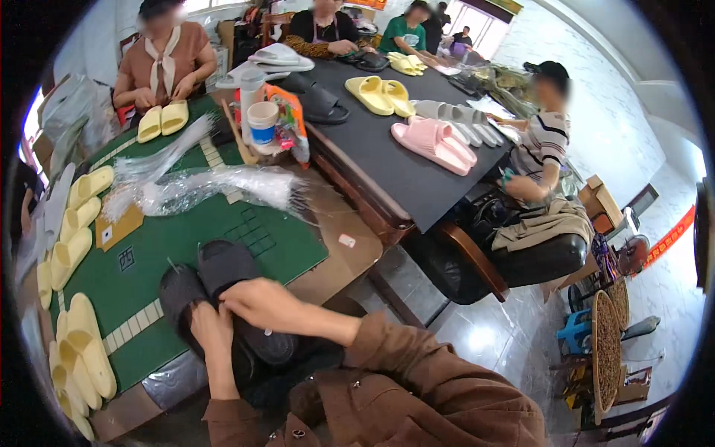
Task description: The person assembles multiple pairs of plastic slippers by inserting white zip ties through the toe holes of each slipper. They handle black, pink, white, and yellow slippers, securing the ties and placing the finished pairs on the table. The process is repeated for several pairs throughout the clip.
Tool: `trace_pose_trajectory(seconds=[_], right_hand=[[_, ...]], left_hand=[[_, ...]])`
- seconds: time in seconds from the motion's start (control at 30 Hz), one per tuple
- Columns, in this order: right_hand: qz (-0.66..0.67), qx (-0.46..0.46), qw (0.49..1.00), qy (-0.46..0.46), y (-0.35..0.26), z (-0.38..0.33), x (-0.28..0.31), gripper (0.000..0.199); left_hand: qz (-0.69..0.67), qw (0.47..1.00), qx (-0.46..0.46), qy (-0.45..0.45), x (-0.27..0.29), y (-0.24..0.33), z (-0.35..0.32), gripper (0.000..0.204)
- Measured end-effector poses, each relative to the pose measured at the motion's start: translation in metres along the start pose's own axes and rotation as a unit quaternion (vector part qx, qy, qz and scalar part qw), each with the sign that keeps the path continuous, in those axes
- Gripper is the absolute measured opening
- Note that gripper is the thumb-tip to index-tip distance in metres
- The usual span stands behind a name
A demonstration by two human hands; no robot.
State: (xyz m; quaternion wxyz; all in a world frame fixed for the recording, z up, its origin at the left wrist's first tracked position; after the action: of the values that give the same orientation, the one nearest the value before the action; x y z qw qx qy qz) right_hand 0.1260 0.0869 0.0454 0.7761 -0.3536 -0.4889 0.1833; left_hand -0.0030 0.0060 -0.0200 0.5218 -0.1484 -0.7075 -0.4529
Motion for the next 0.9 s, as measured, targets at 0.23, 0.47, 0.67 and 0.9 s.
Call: trace_pose_trajectory(seconds=[0.23,0.47,0.67,0.9], right_hand=[[0.075,-0.077,0.992,0.067,0.032,0.066,0.049,0.019],[-0.147,-0.208,0.959,-0.121,0.050,0.119,0.015,0.036],[-0.318,-0.151,0.927,-0.130,0.037,0.138,-0.017,0.033],[-0.260,-0.139,0.953,-0.074,0.056,0.141,-0.029,0.025]], left_hand=[[-0.011,0.998,0.048,-0.028,0.025,0.020,-0.009,0.041],[-0.016,1.000,0.006,0.027,0.016,0.013,-0.015,0.039],[-0.016,1.000,0.011,0.017,0.015,0.017,-0.013,0.039],[-0.008,1.000,0.015,0.013,0.012,0.018,-0.010,0.037]])
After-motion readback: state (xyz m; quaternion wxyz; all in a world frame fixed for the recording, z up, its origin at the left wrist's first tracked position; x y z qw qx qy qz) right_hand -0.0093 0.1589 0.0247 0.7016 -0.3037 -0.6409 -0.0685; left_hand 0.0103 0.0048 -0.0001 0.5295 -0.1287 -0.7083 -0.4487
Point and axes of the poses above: each hand's wrist, its own z-axis towards the middle knuckle, its own x-axis out of the back of the hand, y = z × x, the point moved 3 cm from there along z, towards the middle knuckle, and after that the axes turned 10 degrees about -y, right-handed, at the moved point
